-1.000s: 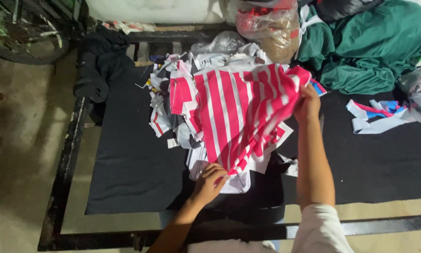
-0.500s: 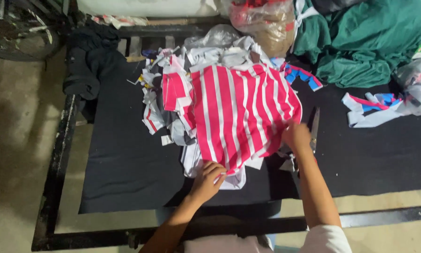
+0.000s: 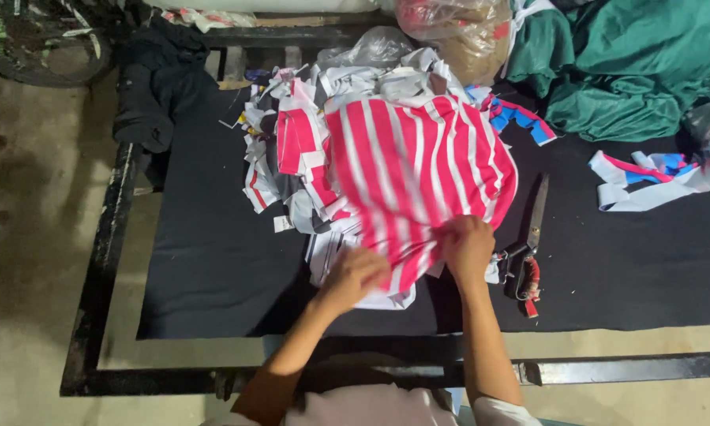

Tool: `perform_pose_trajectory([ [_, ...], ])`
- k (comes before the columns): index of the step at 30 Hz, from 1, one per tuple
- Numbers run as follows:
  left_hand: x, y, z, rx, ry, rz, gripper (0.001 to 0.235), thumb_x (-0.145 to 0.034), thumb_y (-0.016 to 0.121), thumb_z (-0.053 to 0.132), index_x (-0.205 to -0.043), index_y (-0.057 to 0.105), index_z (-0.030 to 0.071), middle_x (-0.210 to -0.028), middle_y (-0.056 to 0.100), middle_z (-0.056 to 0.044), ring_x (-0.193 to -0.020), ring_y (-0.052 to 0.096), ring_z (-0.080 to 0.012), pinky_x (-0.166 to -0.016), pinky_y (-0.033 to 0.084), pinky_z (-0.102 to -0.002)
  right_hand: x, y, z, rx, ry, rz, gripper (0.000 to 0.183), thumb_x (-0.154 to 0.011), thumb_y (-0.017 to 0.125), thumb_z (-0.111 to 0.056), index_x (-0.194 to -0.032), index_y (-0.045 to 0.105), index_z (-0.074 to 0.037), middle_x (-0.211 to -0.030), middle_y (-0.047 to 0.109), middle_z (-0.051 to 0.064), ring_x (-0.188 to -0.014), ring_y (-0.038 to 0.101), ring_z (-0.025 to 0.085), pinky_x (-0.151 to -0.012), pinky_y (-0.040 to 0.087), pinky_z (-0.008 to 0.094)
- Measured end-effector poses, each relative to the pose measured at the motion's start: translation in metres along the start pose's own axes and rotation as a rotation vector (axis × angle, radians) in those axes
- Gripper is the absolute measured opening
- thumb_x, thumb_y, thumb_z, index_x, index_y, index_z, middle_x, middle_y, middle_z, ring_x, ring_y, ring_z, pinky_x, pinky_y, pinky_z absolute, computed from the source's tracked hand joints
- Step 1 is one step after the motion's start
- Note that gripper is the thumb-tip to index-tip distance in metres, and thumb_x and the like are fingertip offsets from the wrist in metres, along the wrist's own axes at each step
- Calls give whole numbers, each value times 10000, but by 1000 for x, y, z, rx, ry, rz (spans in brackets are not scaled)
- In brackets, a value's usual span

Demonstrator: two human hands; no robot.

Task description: Cutting labels or excess fabric from striped garment pieces using scissors in a factory setting.

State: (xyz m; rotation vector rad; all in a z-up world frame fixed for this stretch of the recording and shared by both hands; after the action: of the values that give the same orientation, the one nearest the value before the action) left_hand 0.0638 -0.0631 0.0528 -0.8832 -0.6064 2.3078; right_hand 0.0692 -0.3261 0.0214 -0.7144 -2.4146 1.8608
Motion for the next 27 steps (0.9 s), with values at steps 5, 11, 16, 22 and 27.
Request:
perform_pose_trajectory([
  [5, -26, -53, -55, -131, -279, 284, 249, -884, 738, 111, -1132, 728, 89, -1051, 699, -119, -1035, 664, -353, -907, 511, -440, -1, 29, 78, -162, 87, 347, 213, -730, 590, 9, -920, 623, -80, -873, 601, 130, -840, 635, 407, -709, 540, 493],
  [11, -68, -92, -93, -224, -351, 430, 334, -895, 783, 224, -1185, 687, 90, -1067, 694, -157, -1049, 661, -402, -903, 527, -503, 10, -27, 6, -229, -118, 413, 679, -627, 779, -31, -1281, 607, -97, -1367, 509, 170, -1242, 458, 445, -1037, 376, 565],
  [16, -125, -127, -113, -303, -385, 550, 354, -962, 710, 291, -1217, 660, 49, -1073, 720, -194, -1022, 696, -404, -865, 555, -506, 23, -35, -41, -222, -257, 390, 523, -760, 764, -154, -1263, 637, -86, -1308, 555, 180, -1240, 499, 428, -1064, 357, 544],
  [22, -170, -112, -208, -379, -702, 358, 378, -920, 737, 290, -1230, 661, 87, -1114, 715, -162, -1078, 699, -377, -883, 561, -534, 51, -47, -104, -155, -429, -75, 392, -804, 775, -402, -1102, 715, -155, -1106, 664, 87, -1076, 598, 329, -932, 446, 494],
  [27, -215, -108, -263, -524, -768, 201, 277, -865, 763, 263, -1137, 744, 213, -1027, 740, -51, -999, 738, -304, -785, 602, -504, 82, -7, -82, -64, -435, -283, 371, -701, 819, -268, -1058, 738, -208, -1106, 679, 9, -1060, 598, 277, -926, 465, 478],
])
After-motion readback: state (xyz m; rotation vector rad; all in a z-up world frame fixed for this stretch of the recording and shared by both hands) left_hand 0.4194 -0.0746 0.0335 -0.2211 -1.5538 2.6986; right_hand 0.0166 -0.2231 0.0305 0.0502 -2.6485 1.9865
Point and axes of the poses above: each hand's wrist, its own x-axis away from the middle knuckle, its own y-axis out of the palm, z = x × y, the point moved 8 cm from there along -x, towards the middle knuckle
